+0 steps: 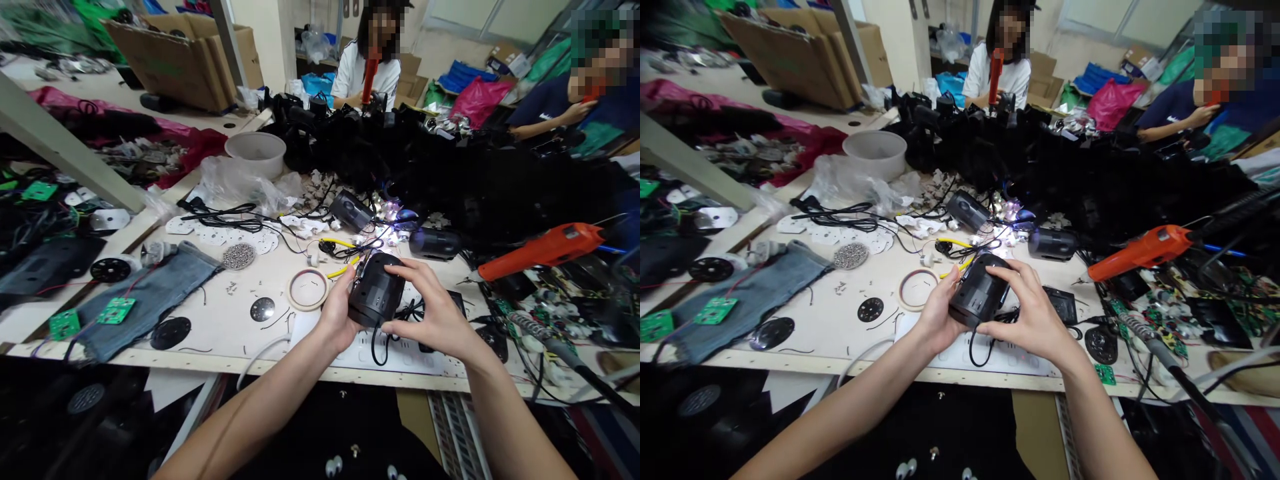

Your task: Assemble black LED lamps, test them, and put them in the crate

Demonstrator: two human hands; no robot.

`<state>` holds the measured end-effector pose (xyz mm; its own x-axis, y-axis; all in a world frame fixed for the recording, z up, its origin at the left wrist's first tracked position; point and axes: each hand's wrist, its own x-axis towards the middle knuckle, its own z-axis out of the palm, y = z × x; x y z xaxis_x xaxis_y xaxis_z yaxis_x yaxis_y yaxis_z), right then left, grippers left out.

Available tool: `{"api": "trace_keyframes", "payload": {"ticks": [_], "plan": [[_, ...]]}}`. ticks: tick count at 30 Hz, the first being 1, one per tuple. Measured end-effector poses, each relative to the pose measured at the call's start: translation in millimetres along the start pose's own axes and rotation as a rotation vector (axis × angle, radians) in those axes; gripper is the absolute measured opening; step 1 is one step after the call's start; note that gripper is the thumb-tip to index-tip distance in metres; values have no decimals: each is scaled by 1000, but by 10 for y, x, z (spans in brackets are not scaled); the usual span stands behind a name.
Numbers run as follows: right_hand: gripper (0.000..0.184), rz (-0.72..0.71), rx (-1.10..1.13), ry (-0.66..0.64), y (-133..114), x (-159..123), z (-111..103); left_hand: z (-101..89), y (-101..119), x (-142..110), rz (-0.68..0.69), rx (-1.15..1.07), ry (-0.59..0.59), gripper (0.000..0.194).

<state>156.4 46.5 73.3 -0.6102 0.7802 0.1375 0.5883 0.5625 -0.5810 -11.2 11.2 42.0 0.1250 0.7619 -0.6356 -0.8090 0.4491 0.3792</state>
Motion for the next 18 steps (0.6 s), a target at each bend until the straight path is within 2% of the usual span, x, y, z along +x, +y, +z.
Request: {"api": "trace_keyframes", "payload": {"ticks": [18], "plan": [[75,-31,45,-110,38,67,-66,-12,-8,10,-6,24,-5,37]]}}
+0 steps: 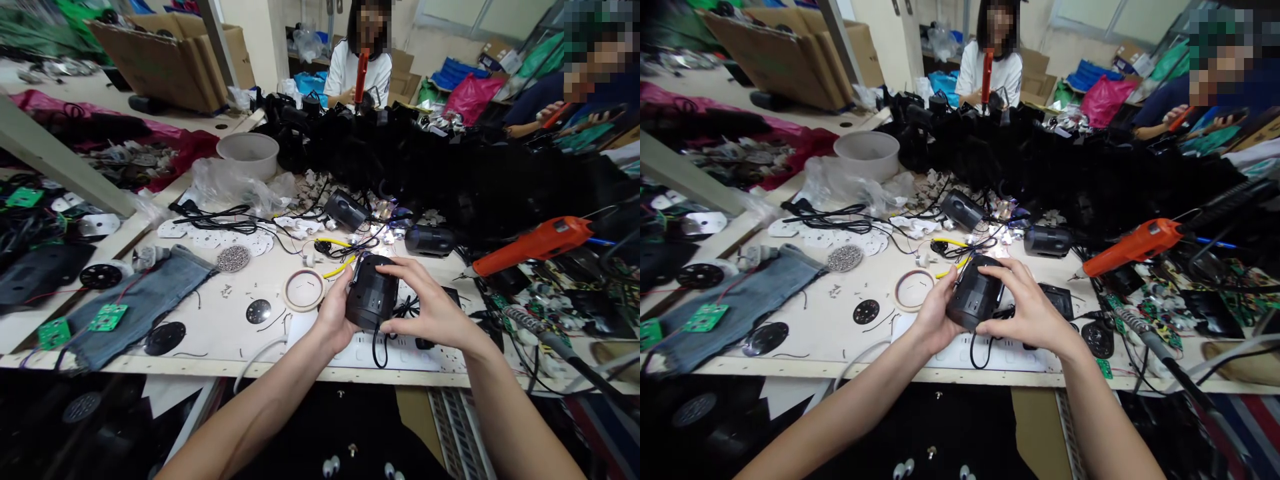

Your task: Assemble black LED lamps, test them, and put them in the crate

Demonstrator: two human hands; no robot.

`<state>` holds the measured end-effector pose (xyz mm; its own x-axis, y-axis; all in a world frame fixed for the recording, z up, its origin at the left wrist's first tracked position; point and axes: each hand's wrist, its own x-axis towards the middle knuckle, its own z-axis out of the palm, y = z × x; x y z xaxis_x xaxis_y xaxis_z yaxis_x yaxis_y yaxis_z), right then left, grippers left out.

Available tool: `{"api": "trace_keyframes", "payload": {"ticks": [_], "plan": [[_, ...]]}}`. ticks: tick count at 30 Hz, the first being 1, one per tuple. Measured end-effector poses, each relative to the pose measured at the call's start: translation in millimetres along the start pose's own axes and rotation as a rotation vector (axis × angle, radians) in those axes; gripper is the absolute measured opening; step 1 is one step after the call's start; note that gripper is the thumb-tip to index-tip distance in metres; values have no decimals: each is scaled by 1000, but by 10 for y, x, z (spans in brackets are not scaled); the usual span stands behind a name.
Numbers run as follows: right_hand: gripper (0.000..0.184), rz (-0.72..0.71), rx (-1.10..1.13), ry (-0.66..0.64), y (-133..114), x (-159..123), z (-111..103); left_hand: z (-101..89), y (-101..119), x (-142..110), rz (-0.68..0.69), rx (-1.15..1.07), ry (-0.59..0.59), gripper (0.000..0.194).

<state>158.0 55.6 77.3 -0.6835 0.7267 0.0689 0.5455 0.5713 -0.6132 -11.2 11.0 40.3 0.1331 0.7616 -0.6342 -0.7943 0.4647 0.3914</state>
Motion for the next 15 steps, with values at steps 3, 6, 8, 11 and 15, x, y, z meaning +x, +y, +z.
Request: {"api": "trace_keyframes", "payload": {"ticks": [3,6,8,11,15], "plan": [[75,8,15,-16,14,8,-2,4,0,-2,-3,20,-1,38],[74,18,28,-23,27,10,-3,9,1,1,8,37,-2,38],[74,25,35,-29,41,10,-4,14,1,2,12,48,4,37],[76,40,40,-46,69,10,-6,24,2,-1,33,56,-6,35],[78,38,53,-57,104,19,-8,26,-6,-15,85,80,-47,36]]}}
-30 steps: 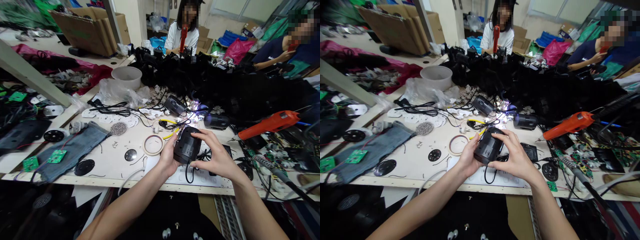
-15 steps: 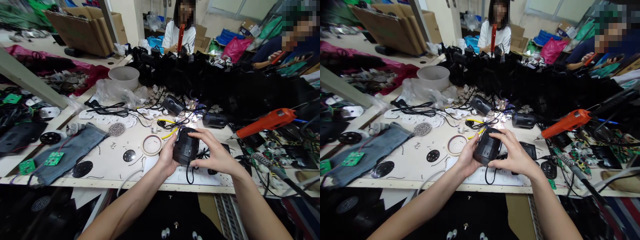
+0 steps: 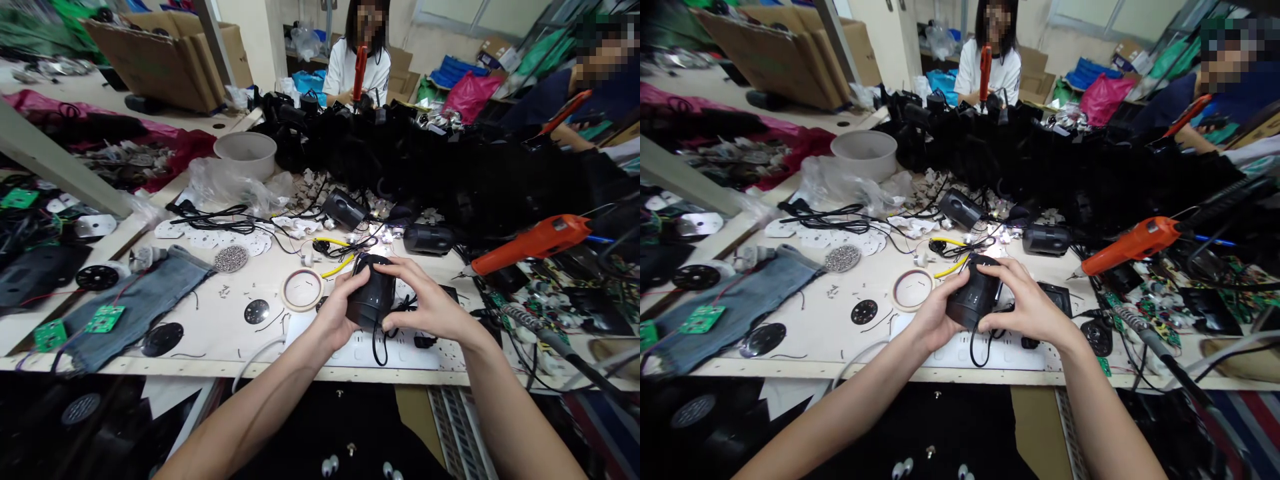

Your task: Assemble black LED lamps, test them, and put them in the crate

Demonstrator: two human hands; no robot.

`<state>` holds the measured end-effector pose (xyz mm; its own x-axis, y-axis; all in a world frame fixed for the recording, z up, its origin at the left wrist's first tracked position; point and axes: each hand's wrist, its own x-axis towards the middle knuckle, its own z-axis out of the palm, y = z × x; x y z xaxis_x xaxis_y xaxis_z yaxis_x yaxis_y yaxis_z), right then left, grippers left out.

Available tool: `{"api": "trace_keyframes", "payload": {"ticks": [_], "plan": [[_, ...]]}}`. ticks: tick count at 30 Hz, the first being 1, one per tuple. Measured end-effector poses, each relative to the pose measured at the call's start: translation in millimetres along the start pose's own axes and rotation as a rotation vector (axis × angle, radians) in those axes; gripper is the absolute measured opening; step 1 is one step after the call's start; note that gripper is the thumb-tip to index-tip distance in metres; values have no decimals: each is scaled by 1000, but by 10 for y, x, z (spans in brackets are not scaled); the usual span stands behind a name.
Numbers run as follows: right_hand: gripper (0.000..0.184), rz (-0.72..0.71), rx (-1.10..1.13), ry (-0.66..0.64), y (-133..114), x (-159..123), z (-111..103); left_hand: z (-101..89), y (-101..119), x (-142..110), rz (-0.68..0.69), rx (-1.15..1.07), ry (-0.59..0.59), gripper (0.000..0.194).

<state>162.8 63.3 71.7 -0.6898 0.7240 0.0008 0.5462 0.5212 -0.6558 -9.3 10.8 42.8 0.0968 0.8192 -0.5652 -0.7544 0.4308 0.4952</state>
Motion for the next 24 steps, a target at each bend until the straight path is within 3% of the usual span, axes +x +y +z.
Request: {"api": "trace_keyframes", "payload": {"ticks": [5,10,16,19,22,24], "plan": [[77,0,-4,-17,-1,17,-2,-16,-22,-5,9,3,-10,47],[78,-32,8,-47,-22,36,-8,-24,-32,15,11,12,7,37],[83,-61,-25,2,-50,52,-11,-15,46,8,32,177,-18,47],[84,-82,-12,31,-68,70,-16,2,94,0,17,201,-9,39],[68,-86,62,213,-115,48,-9,26,138,6,-6,171,28,24],[36,-24,89,455,-180,-19,37,40,163,21,-11,152,74,19]]}}
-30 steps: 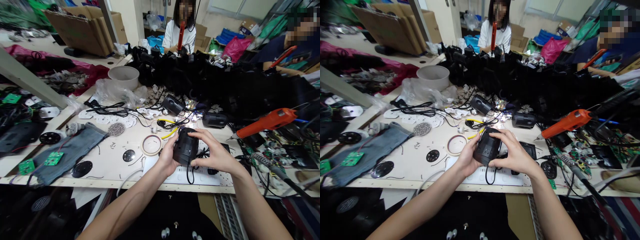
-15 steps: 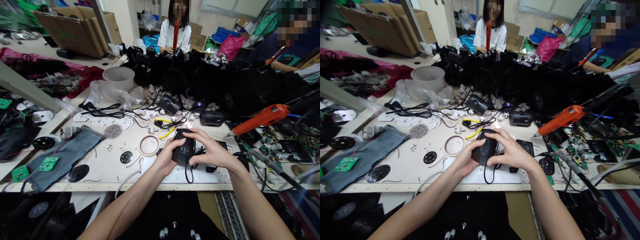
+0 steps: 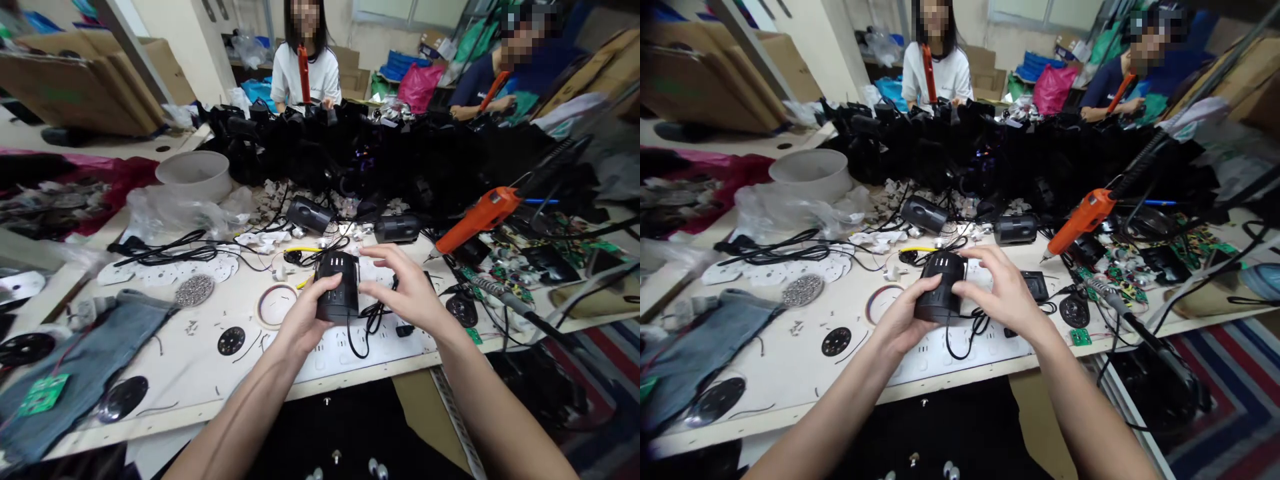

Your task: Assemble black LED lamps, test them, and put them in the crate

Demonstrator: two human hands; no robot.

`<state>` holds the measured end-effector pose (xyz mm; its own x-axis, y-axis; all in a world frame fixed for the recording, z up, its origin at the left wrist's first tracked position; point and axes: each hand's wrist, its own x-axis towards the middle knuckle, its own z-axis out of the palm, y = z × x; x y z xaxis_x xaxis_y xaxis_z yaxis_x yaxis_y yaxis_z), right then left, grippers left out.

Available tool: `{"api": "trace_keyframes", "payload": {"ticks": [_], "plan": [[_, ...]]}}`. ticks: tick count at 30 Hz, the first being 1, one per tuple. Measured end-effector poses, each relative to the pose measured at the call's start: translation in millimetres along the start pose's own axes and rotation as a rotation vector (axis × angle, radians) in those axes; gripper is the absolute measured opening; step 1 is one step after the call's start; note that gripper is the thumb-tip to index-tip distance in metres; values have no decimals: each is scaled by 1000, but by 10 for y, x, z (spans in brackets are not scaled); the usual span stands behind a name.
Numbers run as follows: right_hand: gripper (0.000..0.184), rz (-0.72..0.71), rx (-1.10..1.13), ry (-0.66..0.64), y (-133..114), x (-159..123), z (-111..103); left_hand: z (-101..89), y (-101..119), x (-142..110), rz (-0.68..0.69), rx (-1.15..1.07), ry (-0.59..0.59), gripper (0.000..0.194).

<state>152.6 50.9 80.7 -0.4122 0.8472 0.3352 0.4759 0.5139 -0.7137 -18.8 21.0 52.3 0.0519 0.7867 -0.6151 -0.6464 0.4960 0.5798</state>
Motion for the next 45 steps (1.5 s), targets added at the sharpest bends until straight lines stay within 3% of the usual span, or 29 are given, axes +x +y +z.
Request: {"api": "trace_keyframes", "payload": {"ticks": [2,4,9,14,20,29,39,45], "plan": [[6,69,-45,221,-88,-146,58,8,17,21,-3,-26,48,16],[15,89,-107,301,-182,-333,169,16,24,46,3,-65,75,13],[14,39,-246,209,-296,-664,564,52,17,91,50,-139,123,9],[15,123,-300,243,-250,-645,785,91,8,90,92,-157,150,6],[17,101,-403,246,-247,-560,815,81,2,76,137,-151,187,10],[27,-2,-539,271,-182,-537,830,86,-8,43,168,-109,195,34],[28,-5,-470,317,-117,-540,873,111,-88,36,258,-64,195,46],[26,83,-375,325,-92,-480,831,117,-133,42,312,-67,190,46]]}}
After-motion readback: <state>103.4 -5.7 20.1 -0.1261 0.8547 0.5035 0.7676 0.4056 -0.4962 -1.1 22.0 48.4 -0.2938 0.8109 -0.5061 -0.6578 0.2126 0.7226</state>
